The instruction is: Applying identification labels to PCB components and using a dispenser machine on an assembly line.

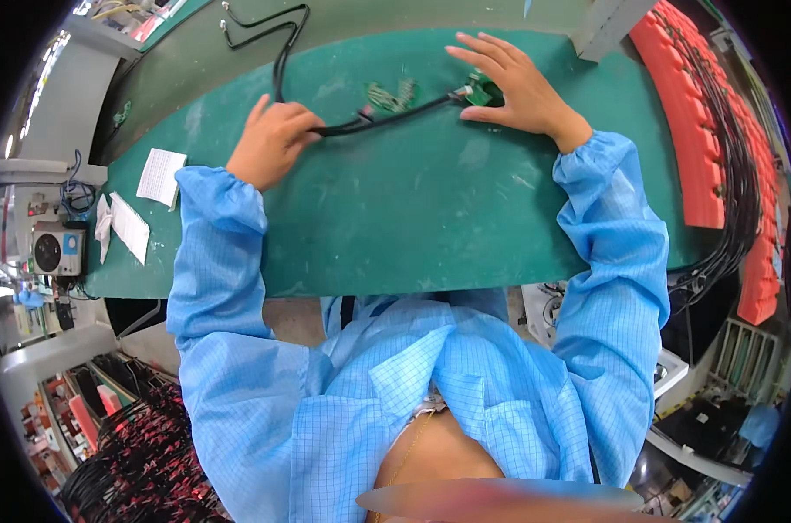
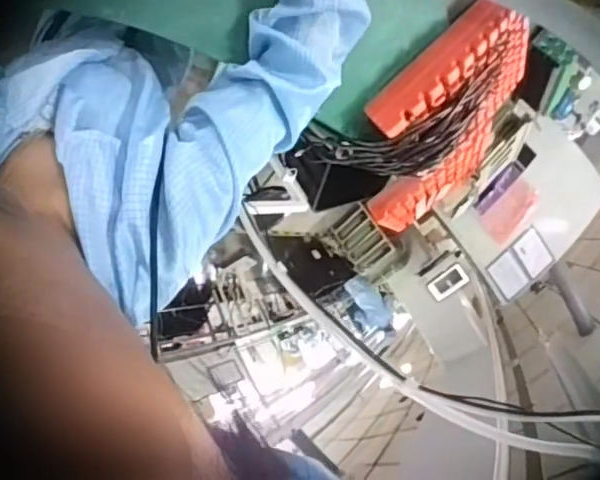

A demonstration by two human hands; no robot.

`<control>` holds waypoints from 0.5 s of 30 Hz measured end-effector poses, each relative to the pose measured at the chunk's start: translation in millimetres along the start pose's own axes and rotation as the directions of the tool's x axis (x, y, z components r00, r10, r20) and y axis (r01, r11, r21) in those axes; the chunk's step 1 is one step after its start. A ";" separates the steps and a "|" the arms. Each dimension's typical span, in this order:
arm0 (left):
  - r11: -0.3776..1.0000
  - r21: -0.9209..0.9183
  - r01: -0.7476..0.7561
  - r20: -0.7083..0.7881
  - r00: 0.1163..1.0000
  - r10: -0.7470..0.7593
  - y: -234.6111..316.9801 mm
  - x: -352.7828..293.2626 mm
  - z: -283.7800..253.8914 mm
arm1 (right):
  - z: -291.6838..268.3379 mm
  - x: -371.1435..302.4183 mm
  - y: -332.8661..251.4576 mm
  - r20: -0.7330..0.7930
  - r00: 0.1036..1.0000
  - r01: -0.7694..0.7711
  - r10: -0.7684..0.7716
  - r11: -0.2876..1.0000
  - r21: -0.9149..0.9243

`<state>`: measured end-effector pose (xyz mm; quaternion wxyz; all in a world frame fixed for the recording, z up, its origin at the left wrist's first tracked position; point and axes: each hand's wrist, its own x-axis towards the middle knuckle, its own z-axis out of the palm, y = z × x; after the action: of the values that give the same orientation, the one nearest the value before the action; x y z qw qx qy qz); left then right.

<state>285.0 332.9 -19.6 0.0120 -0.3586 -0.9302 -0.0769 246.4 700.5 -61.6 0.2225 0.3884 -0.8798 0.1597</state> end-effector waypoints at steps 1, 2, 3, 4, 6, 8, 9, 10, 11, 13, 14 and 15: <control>0.998 0.042 0.056 -0.051 0.997 -0.054 -9.1 -4.1 1.8 | 3.1 0.4 -2.0 0.085 0.996 0.033 -0.029 0.999 -0.040; 0.990 0.081 0.113 -0.103 0.989 -0.105 -14.1 -7.8 5.7 | 5.2 -0.3 -5.4 0.171 0.984 0.068 -0.054 0.995 -0.076; 0.990 0.116 0.077 -0.226 0.973 -0.049 -11.2 -7.7 7.6 | 5.5 0.8 -9.9 0.177 0.983 0.067 -0.052 0.995 -0.077; 0.991 0.109 0.074 -0.225 0.973 -0.048 -6.2 -5.0 11.6 | 4.5 0.6 -14.9 0.174 0.984 0.025 -0.030 0.999 0.030; 0.999 -0.047 0.003 -0.348 0.937 -0.019 12.2 8.2 22.6 | -4.0 -0.8 -30.4 0.186 0.983 -0.025 0.000 0.991 0.130; 0.979 -0.198 0.041 -0.302 0.948 -0.101 24.4 17.2 26.4 | -15.7 2.0 -57.5 0.270 0.962 -0.151 0.044 0.909 0.389; 0.968 -0.235 0.086 -0.297 0.942 -0.155 25.3 25.3 32.8 | -17.2 -1.1 -67.1 0.206 0.977 -0.134 0.060 0.919 0.370; 0.953 -0.273 0.129 -0.288 0.935 -0.209 24.8 33.1 39.0 | -18.4 -3.6 -72.6 0.216 0.974 -0.139 0.062 0.922 0.362; 0.913 -0.371 0.168 -0.283 0.916 -0.283 23.3 39.9 44.9 | -19.1 -5.7 -76.3 0.224 0.973 -0.133 0.053 0.924 0.358; 0.865 -0.489 0.114 -0.282 0.918 -0.280 17.6 51.7 47.4 | -14.3 -9.3 -79.7 0.158 0.987 -0.057 -0.002 0.929 0.366; 0.808 -0.586 0.064 -0.286 0.916 -0.280 16.2 55.2 47.8 | -13.3 -8.0 -81.9 0.170 0.985 -0.066 0.003 0.928 0.366; 0.844 -0.536 -0.010 -0.376 0.898 -0.227 18.2 61.5 49.3 | -13.8 -4.8 -82.9 0.192 0.981 -0.072 -0.011 0.904 0.421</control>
<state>253.2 394.6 -61.1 0.1114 -0.2679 -0.8673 -0.4045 315.6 656.0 -43.4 0.0451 0.4273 -0.8467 0.3138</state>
